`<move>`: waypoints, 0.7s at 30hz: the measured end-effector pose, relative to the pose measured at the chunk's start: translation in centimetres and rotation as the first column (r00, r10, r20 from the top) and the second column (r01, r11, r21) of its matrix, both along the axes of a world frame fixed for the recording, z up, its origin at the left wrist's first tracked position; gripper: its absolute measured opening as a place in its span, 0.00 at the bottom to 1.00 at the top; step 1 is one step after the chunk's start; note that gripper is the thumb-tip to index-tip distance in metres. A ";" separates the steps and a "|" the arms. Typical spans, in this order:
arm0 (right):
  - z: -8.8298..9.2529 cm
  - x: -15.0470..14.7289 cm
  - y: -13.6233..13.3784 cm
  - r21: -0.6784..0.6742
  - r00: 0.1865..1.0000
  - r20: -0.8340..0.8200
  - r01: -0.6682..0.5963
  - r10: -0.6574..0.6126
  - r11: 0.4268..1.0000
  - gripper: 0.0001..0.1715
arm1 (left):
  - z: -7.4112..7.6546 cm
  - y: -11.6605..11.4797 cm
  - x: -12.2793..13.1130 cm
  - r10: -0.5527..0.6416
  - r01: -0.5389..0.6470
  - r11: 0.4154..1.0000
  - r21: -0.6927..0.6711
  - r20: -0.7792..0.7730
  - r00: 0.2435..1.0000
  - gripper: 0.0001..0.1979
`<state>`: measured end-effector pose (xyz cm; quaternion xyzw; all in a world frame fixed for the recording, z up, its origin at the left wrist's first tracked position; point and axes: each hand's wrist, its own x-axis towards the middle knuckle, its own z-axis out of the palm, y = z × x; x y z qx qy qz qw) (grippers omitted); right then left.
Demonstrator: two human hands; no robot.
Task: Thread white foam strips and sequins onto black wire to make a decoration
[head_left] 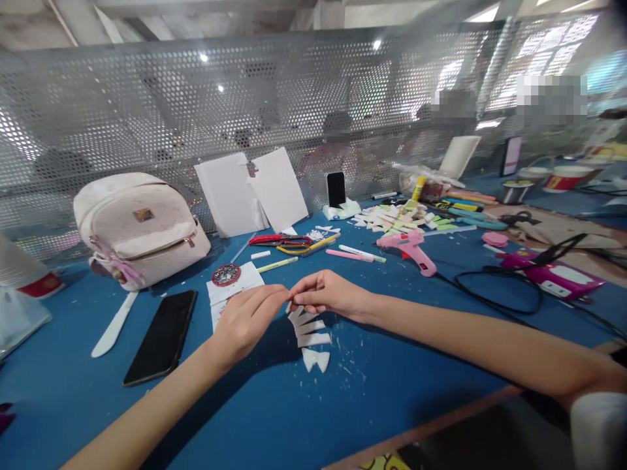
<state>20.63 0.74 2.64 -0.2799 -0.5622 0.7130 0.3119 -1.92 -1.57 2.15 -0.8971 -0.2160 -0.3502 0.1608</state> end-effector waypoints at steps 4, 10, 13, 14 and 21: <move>-0.1 0.1 0.1 -0.064 0.999 -0.016 -0.040 0.039 0.997 0.14 | 0.0 0.0 0.0 -0.007 0.007 1.000 0.020 -0.018 1.000 0.12; -0.6 0.2 0.5 -0.166 0.994 -0.057 -0.100 0.092 0.981 0.14 | 0.3 -0.2 0.1 -0.007 0.008 0.999 0.051 -0.026 1.000 0.13; -0.7 0.2 0.6 -0.180 0.990 -0.062 -0.135 0.125 0.974 0.14 | 0.5 -0.3 0.2 -0.009 0.011 0.998 0.063 -0.030 1.000 0.13; -0.7 0.2 0.6 -0.185 0.989 -0.061 -0.141 0.132 0.972 0.14 | 0.5 -0.3 0.2 -0.011 0.013 0.998 0.066 -0.036 0.999 0.13; -0.5 0.3 0.6 -0.197 0.980 -0.051 -0.196 0.190 0.961 0.13 | 0.6 -0.5 0.3 -0.032 0.037 0.996 0.077 -0.066 0.997 0.11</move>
